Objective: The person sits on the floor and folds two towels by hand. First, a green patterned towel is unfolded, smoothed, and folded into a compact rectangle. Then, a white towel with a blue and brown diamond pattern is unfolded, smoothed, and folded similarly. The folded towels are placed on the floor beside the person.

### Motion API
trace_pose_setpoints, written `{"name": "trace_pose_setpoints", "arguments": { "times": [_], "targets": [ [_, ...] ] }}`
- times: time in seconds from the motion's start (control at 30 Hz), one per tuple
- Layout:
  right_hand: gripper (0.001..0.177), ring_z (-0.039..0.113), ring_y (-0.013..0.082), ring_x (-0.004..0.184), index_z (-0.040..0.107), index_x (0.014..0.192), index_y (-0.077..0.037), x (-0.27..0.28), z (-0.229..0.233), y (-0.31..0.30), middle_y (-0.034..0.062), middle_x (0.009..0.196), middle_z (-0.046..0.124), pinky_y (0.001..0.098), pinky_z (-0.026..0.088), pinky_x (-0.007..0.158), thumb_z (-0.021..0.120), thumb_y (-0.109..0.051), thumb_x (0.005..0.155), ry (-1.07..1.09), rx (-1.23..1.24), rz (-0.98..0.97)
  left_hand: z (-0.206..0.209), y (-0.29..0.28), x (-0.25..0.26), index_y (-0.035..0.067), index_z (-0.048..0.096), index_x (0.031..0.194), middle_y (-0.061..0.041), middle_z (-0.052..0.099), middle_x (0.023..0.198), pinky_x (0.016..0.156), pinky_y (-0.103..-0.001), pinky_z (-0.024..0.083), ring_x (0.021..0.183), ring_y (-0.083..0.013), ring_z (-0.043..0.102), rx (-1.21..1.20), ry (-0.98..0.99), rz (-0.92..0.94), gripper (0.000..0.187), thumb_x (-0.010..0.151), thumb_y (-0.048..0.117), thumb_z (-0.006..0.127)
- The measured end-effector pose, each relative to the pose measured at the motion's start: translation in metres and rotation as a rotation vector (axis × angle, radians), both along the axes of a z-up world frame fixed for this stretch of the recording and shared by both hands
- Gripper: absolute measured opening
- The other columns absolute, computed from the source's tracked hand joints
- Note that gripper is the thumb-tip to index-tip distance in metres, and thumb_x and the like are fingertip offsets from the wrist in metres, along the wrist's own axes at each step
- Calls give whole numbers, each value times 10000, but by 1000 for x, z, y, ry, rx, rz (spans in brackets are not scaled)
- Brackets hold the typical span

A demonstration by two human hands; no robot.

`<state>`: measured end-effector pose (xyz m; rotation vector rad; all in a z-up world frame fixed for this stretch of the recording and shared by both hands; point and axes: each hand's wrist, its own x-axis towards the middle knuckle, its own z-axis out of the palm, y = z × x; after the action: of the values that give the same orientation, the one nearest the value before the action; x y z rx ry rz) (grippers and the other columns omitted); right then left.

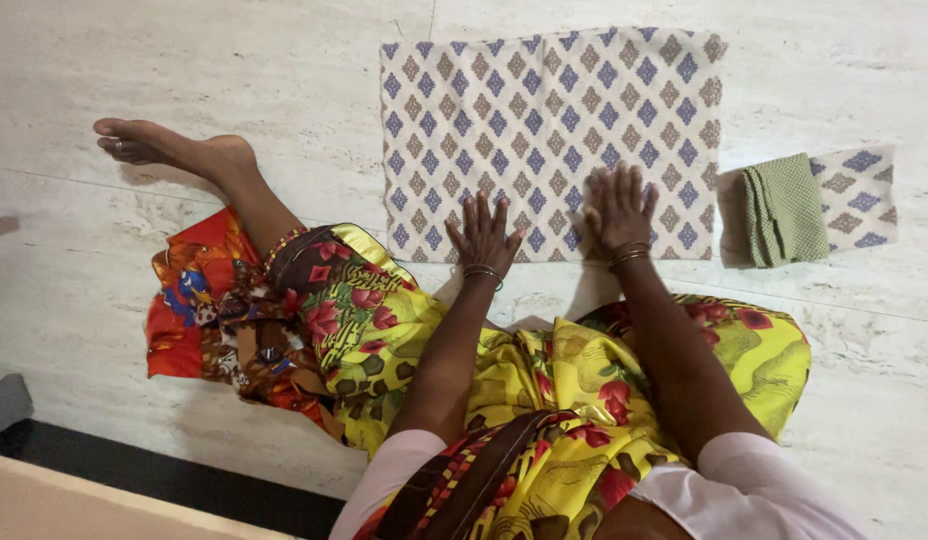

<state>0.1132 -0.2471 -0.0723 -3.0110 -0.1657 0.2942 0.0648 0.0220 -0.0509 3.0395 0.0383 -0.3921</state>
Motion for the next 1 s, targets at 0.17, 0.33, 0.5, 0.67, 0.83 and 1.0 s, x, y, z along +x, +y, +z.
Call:
{"name": "trace_pose_setpoints", "arguments": {
  "times": [0.17,0.33,0.5,0.67,0.83,1.0],
  "targets": [
    [744,-18,290,1615,164,1646,-204,-27,2,50,82,1746,32,576,-31,1261,300,-604,1033,66,104,12,9,4,-6,325,234,1621,-80,21,1736,1171,-753,16,1589,-332,-2,-56,59,16,784,949,651,469],
    [786,-10,323,1590,183,1640,-136,-58,16,53,129,1726,62,610,-25,1209,324,-581,1007,-3,142,16,8,10,1,264,368,1578,-93,187,1734,1245,-703,57,1611,-348,101,-178,-196,6,635,1024,538,515],
    [757,-18,326,1586,164,1663,-154,-59,13,67,115,1728,53,593,-53,1217,281,-557,1032,-40,126,133,4,27,24,307,323,1596,-93,132,1731,1228,-708,53,1598,-347,90,-60,-186,-33,619,1037,536,460],
    [726,-46,287,1585,119,1649,-198,-37,25,108,67,1737,28,535,-50,1242,215,-569,1034,-42,33,385,12,33,24,338,233,1623,-98,40,1724,1178,-731,49,1586,-354,49,16,-23,9,669,1020,585,384],
    [724,-56,243,1590,86,1650,-206,9,54,95,59,1746,-24,523,-10,1278,146,-621,1060,128,-44,266,15,33,26,325,236,1635,-101,51,1733,1172,-739,57,1583,-358,47,-9,-67,4,663,1034,565,380],
    [771,-86,248,1562,89,1643,-143,54,78,-5,67,1734,-53,531,-26,1256,174,-613,1038,130,27,-109,20,33,23,322,259,1623,-91,64,1727,1161,-756,52,1582,-358,49,-25,-73,7,657,1026,562,392]
  ]
}}
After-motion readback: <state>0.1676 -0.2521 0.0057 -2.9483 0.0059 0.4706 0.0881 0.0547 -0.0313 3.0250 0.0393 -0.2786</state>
